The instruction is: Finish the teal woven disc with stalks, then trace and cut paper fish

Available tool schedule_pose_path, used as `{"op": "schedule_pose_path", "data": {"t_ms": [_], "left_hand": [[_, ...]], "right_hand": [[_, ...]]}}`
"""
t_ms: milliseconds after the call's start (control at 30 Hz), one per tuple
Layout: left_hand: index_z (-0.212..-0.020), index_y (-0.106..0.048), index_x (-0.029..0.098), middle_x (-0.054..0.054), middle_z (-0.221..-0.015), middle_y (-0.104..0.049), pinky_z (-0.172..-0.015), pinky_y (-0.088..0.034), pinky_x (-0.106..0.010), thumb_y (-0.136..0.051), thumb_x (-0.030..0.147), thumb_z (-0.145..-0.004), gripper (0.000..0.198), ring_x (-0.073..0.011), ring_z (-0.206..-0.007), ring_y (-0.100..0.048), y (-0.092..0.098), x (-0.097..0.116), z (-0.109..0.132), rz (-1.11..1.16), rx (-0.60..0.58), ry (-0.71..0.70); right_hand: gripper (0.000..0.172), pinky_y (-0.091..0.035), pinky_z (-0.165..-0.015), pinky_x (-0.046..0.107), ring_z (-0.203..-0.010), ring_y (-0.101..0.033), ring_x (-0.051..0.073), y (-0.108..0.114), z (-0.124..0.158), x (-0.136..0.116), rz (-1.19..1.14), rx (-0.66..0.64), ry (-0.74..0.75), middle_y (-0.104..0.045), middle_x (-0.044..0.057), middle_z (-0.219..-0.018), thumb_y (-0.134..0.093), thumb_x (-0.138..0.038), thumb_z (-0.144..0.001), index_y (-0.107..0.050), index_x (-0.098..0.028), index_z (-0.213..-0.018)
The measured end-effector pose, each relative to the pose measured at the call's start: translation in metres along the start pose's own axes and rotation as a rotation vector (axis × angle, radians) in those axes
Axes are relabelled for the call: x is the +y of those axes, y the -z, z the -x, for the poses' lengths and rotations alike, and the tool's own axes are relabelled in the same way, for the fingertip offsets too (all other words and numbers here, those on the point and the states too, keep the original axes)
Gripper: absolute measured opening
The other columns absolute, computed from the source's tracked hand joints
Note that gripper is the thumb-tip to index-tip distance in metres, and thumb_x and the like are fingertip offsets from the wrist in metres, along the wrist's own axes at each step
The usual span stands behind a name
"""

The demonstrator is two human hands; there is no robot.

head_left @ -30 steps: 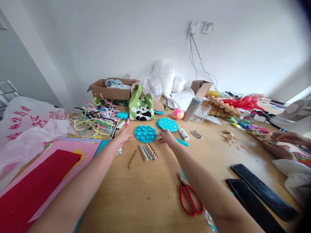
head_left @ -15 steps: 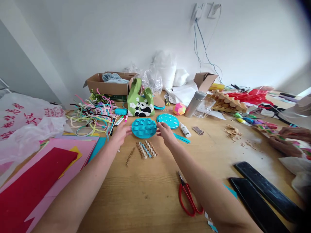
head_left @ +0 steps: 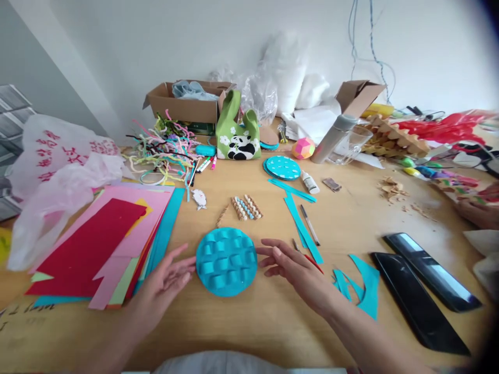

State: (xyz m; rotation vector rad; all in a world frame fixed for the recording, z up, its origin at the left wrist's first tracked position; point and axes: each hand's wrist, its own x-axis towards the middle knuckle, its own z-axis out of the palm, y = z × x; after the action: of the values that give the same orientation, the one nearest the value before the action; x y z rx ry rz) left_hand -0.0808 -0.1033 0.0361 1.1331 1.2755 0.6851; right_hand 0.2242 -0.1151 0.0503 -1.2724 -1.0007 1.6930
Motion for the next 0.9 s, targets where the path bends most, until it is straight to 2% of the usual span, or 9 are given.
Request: {"op": "schedule_pose_path", "data": {"t_ms": [100, 200, 400, 667, 800, 900], "left_hand": [[-0.134, -0.039, 0.024, -0.013, -0.133, -0.057, -0.102, -0.045, -0.041, -0.059, 0.051, -0.081, 0.063, -0.0250, -0.119, -0.057, -0.005, -0.021, 0.012, -0.013, 0.005, 0.004], [-0.135, -0.037, 0.024, -0.013, -0.134, -0.056, -0.104, -0.043, -0.043, -0.057, 0.050, -0.083, 0.062, -0.0247, -0.119, -0.056, -0.007, -0.026, 0.011, -0.017, -0.009, -0.012], [-0.136, -0.035, 0.020, -0.015, -0.134, -0.055, -0.104, -0.042, -0.044, -0.058, 0.051, -0.082, 0.066, -0.0257, -0.120, -0.056, -0.009, -0.015, -0.011, -0.024, -0.053, -0.087], [-0.134, -0.034, 0.014, -0.021, -0.129, -0.058, -0.099, -0.044, -0.045, -0.061, 0.054, -0.075, 0.076, -0.0272, -0.113, -0.060, -0.017, -0.005, -0.041, -0.048, -0.029, -0.142], [-0.132, -0.038, 0.015, -0.017, -0.120, -0.064, -0.094, -0.048, -0.043, -0.058, 0.052, -0.077, 0.070, -0.0256, -0.107, -0.063, -0.011, -0.003, -0.048, -0.148, -0.016, -0.183], [-0.120, -0.052, 0.015, -0.014, -0.110, -0.068, -0.088, -0.051, -0.040, -0.057, 0.050, -0.076, 0.056, -0.0244, -0.102, -0.065, -0.005, 0.002, -0.063, -0.317, 0.086, -0.266]], "right_hand": [[0.044, -0.047, -0.085, 0.041, -0.100, -0.061, 0.023, -0.005, 0.006, 0.015, -0.023, 0.015, -0.037, -0.060, 0.012, -0.125, -0.050, -0.050, -0.090, -0.053, -0.022, -0.123], [0.045, -0.047, -0.088, 0.043, -0.099, -0.062, 0.023, -0.007, 0.007, 0.022, -0.034, 0.040, -0.044, -0.065, 0.012, -0.114, -0.052, -0.051, -0.089, -0.054, -0.020, -0.121], [0.042, -0.048, -0.089, 0.041, -0.100, -0.063, 0.022, -0.002, 0.000, 0.023, -0.059, 0.103, -0.014, -0.062, 0.012, -0.122, -0.056, -0.050, -0.087, -0.056, -0.021, -0.117], [0.040, -0.050, -0.085, 0.040, -0.093, -0.066, 0.021, 0.013, -0.016, 0.021, -0.080, 0.156, 0.002, -0.065, 0.013, -0.116, -0.059, -0.049, -0.085, -0.058, -0.020, -0.113], [0.043, -0.051, -0.082, 0.038, -0.094, -0.065, 0.022, 0.019, -0.019, 0.010, 0.042, 0.130, 0.004, -0.065, 0.013, -0.117, -0.057, -0.053, -0.084, -0.059, -0.020, -0.112], [0.043, -0.052, -0.077, 0.035, -0.088, -0.066, 0.020, 0.022, -0.021, -0.004, 0.220, 0.159, 0.054, -0.067, 0.012, -0.110, -0.055, -0.055, -0.084, -0.060, -0.019, -0.108]]}}
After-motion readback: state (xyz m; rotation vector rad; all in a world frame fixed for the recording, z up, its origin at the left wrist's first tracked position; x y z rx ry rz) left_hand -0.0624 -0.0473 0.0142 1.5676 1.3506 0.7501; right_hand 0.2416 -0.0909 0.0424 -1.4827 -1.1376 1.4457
